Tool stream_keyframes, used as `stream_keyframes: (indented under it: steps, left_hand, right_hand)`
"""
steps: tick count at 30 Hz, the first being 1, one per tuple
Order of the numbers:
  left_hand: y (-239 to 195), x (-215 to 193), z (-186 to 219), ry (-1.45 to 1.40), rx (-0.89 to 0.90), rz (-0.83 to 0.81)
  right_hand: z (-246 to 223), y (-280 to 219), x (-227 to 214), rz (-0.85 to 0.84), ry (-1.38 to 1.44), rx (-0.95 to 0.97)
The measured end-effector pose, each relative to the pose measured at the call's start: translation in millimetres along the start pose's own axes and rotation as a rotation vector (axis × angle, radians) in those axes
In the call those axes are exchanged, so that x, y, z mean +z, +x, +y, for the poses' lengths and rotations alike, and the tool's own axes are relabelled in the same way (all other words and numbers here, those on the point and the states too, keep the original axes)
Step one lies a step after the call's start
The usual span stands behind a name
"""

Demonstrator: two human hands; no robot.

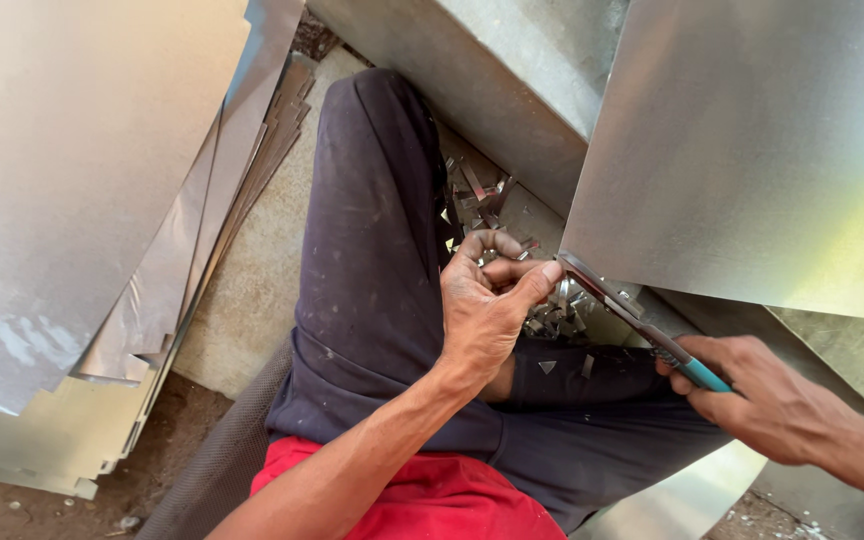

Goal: The person cuts into the edge of a metal sheet using shears, making small notches and larger cuts across multiple sheets while sitting on the ground.

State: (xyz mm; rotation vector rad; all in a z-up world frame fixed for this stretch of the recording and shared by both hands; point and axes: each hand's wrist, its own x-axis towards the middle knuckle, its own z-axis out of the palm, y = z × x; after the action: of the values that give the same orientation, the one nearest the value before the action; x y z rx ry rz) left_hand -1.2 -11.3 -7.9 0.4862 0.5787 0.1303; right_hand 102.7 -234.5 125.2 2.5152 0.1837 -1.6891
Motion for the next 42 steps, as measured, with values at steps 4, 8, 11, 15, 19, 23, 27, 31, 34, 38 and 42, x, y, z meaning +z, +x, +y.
stream_keyframes:
  steps: [4, 8, 11, 15, 19, 23, 27, 31, 34, 38, 42]
  left_hand:
    - [2, 5, 38, 0.403, 0.183, -0.095]
    - [41, 23, 53, 0.831, 0.288, -0.273]
    - [77, 45, 40, 0.708, 0.020, -0.293]
    - [78, 33, 53, 0.682, 0.203, -0.312]
    - [29, -2, 68, 0.556, 0.341, -0.096]
    - [-14, 26, -18, 0.664, 0.009, 0.032]
    - [0, 49, -83, 0.669, -0.140, -0.211]
    - [30, 23, -52, 0.528, 0.026, -0.114]
    - [43, 3, -10, 0.502, 0.141, -0.183]
    - [28, 13, 23, 0.630, 0.044, -0.399]
    - [7, 23, 26, 0.683, 0.054, -0.497]
  right_hand:
    - [18, 5, 10, 0.089, -0.104, 0.041]
    - [60, 7, 56, 0.206, 0.050, -0.044]
    - [100, 18, 111, 0.353, 0.268, -0.201]
    - [160, 36, 198, 0.221, 0.484, -0.078]
    - [186, 40, 295, 0.237, 1.119, -0.169]
    - [170, 31, 338, 0.288, 1.055, 0.116]
    - [122, 18, 328, 0.328, 1.266, 0.044]
    - [81, 1, 286, 0.417, 1.144, 0.002]
    - [42, -5, 268, 0.348, 1.163, -0.115]
    - [-4, 4, 234, 0.159, 1.273, -0.319]
    - [-27, 9, 216, 0.169, 1.271, -0.373]
